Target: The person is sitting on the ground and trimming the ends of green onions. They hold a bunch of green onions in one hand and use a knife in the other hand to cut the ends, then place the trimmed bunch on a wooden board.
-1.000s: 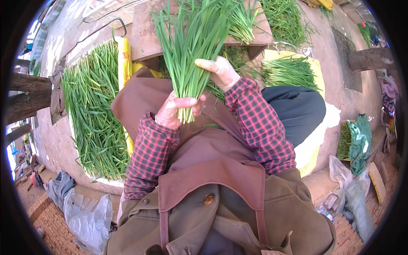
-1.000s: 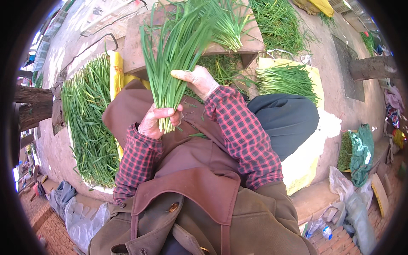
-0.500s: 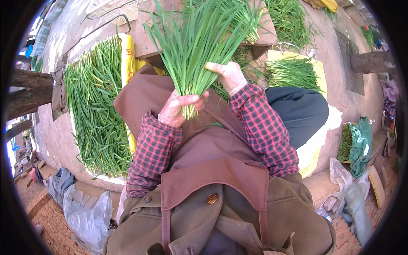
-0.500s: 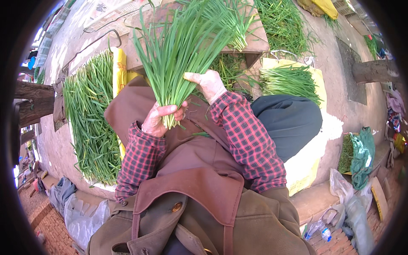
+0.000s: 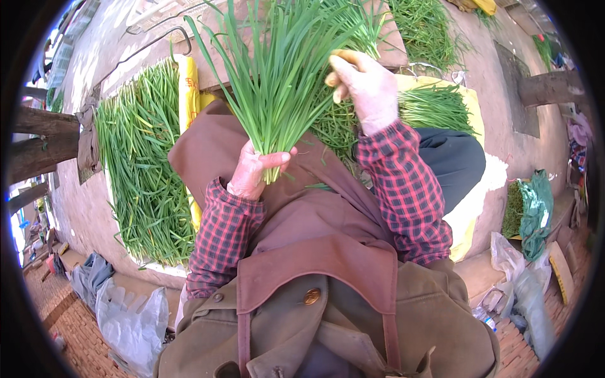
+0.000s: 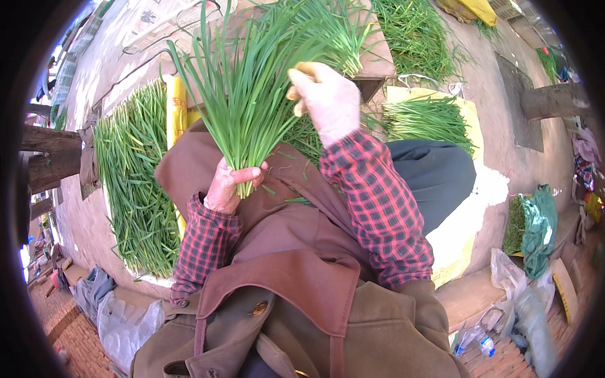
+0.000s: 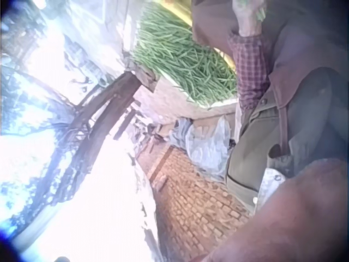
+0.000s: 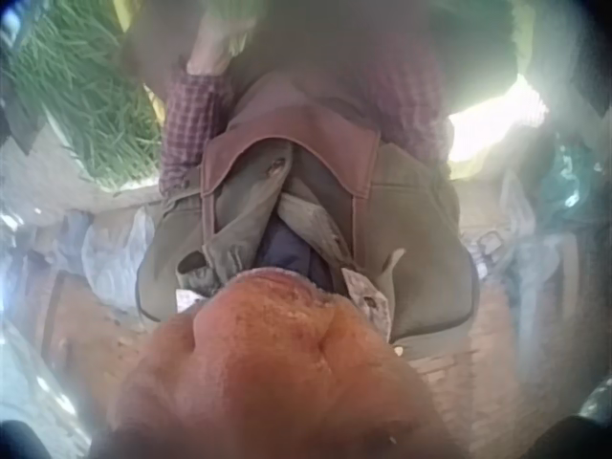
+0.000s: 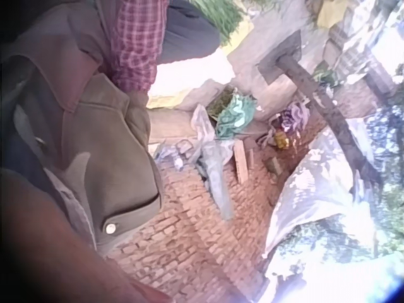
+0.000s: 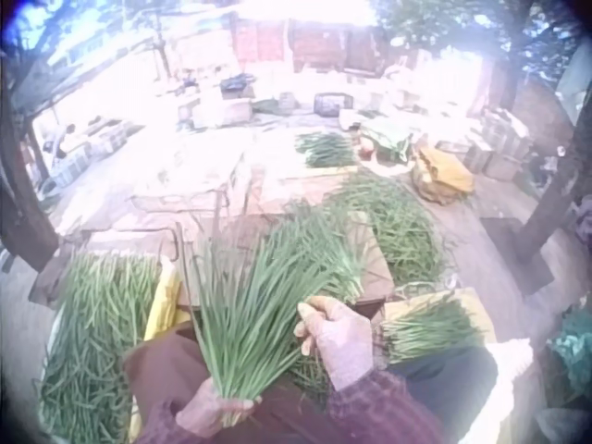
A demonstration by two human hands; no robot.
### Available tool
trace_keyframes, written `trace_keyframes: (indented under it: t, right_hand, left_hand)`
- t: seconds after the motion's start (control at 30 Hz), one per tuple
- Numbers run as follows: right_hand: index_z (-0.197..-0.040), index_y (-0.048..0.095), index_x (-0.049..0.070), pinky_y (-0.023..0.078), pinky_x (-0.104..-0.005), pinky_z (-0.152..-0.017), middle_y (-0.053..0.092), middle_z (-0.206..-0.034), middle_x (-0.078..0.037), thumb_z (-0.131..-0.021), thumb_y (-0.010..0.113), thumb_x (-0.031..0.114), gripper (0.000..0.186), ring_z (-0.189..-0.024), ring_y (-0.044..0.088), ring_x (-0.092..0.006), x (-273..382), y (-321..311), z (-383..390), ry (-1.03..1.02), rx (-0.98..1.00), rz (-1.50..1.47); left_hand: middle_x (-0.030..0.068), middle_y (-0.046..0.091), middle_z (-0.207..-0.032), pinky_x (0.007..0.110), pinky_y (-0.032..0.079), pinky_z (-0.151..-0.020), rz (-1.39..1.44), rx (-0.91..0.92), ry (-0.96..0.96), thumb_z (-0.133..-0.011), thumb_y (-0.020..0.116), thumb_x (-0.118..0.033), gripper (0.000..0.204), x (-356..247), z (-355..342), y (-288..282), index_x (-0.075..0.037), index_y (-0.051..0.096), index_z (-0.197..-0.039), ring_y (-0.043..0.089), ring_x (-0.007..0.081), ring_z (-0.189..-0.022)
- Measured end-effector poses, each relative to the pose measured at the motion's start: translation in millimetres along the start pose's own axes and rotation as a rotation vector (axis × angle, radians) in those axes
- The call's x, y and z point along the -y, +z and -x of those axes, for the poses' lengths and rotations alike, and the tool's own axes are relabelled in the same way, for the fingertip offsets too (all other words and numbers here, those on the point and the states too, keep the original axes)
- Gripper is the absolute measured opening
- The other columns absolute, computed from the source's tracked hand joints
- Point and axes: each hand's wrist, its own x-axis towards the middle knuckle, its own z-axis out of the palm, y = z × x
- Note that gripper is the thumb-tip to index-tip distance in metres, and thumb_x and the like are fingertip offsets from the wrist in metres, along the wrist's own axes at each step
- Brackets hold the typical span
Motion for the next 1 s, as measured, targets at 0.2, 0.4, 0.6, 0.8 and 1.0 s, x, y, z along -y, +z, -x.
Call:
trace_keyframes:
  t: [0.2, 0.4, 0.6, 0.8, 1.0]
  right_hand:
    - [-0.092, 0.068, -0.003, 0.036, -0.0242, -0.037, 0.064, -0.061, -0.007, -0.087, 0.069, 0.02, 0.024, -0.038, 0.049, -0.0099, -21, 18, -19, 0.195, 0.197, -0.044]
    - [-0.076, 0.066, -0.002, 0.036, -0.0244, -0.035, 0.059, -0.054, -0.005, -0.082, 0.067, 0.016, 0.019, -0.036, 0.048, -0.0092, -10, -7, 10, 0.238, 0.359, 0.146]
    - [-0.077, 0.065, -0.002, 0.041, -0.026, -0.038, 0.059, -0.053, -0.006, -0.086, 0.063, 0.017, 0.021, -0.04, 0.053, -0.0104, 2, -13, 36, 0.244, 0.12, 0.304]
    - [-0.076, 0.064, -0.003, 0.039, -0.0269, -0.035, 0.052, -0.05, -0.004, -0.085, 0.065, 0.016, 0.021, -0.035, 0.048, -0.0132, -15, -62, 25, 0.425, 0.225, -0.495]
    - [-0.061, 0.064, 0.009, 0.048, -0.025, -0.052, 0.061, -0.048, -0.005, -0.095, 0.041, 0.045, 0.054, -0.041, 0.057, -0.0146, -48, -64, 31, 0.266, 0.475, 0.828]
  left_hand:
    - [0.0129, 0.067, -0.093, 0.025, 0.048, -0.06, -0.045, -0.047, 0.017, -0.075, 0.071, 0.004, 0.037, 6, 5, 0, 0.001, 0.059, -0.11, 0.058, 0.0133, -0.068]
    - [0.0122, 0.067, -0.088, 0.026, 0.047, -0.058, 0.084, -0.058, -0.015, -0.077, 0.072, 0.001, 0.032, 9, 18, -12, 0.001, 0.06, -0.107, 0.057, 0.0137, -0.063]
    - [0.011, 0.067, -0.086, 0.028, 0.044, -0.057, 0.131, -0.036, -0.024, -0.078, 0.073, -0.003, 0.03, 4, 28, 1, -0.001, 0.061, -0.105, 0.055, 0.0143, -0.06]
    - [0.0097, 0.063, -0.082, 0.027, 0.041, -0.056, 0.122, -0.098, -0.028, -0.08, 0.07, -0.006, 0.028, 4, 30, -1, 0.0, 0.058, -0.105, 0.05, 0.0128, -0.058]
    - [0.0088, 0.061, -0.083, 0.027, 0.038, -0.055, 0.312, -0.033, -0.023, -0.081, 0.068, -0.007, 0.03, 4, 44, -17, 0.0, 0.055, -0.107, 0.046, 0.0118, -0.059]
